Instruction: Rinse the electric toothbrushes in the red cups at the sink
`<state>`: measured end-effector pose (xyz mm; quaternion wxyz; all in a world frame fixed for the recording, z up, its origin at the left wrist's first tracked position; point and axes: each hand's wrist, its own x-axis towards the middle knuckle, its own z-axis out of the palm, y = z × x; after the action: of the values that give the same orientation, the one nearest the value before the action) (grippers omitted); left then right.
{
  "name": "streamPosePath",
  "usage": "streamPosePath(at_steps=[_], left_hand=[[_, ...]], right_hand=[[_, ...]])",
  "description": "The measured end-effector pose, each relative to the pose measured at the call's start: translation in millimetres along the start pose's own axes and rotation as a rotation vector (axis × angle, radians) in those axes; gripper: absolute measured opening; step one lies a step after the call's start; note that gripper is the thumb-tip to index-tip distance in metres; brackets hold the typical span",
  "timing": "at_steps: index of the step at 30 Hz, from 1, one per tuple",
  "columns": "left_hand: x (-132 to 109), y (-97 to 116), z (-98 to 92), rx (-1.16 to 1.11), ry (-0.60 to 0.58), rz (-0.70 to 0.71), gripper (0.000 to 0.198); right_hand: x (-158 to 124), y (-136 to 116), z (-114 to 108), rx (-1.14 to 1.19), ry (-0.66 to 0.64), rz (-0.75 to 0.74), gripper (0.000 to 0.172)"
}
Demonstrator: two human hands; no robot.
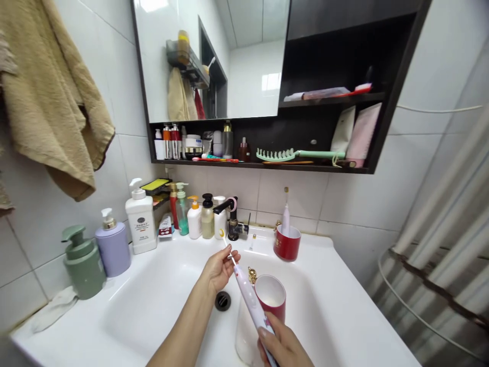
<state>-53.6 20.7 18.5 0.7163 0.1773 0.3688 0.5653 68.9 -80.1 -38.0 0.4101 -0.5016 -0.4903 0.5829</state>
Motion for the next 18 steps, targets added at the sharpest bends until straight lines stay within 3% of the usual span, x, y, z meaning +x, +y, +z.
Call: streamPosePath(at_steps=[5, 11, 18], left_hand=[[5.1, -4.6, 0.2, 0.036, -0.075, 0.007, 0.012], [4.5, -7.1, 1.2, 0.04, -0.112, 0.043, 0.014], [0.2, -9.6, 5.4, 0.108, -0.106, 0.116, 0.013]], right_hand=[[5.9, 5.9, 2.1, 0.019, 0.034, 0.028, 0.052], [5.7, 1.0, 0.8, 0.119, -0.093, 0.002, 0.032], [3.8, -1.1, 1.6, 0.093, -0.081, 0.01, 0.033]])
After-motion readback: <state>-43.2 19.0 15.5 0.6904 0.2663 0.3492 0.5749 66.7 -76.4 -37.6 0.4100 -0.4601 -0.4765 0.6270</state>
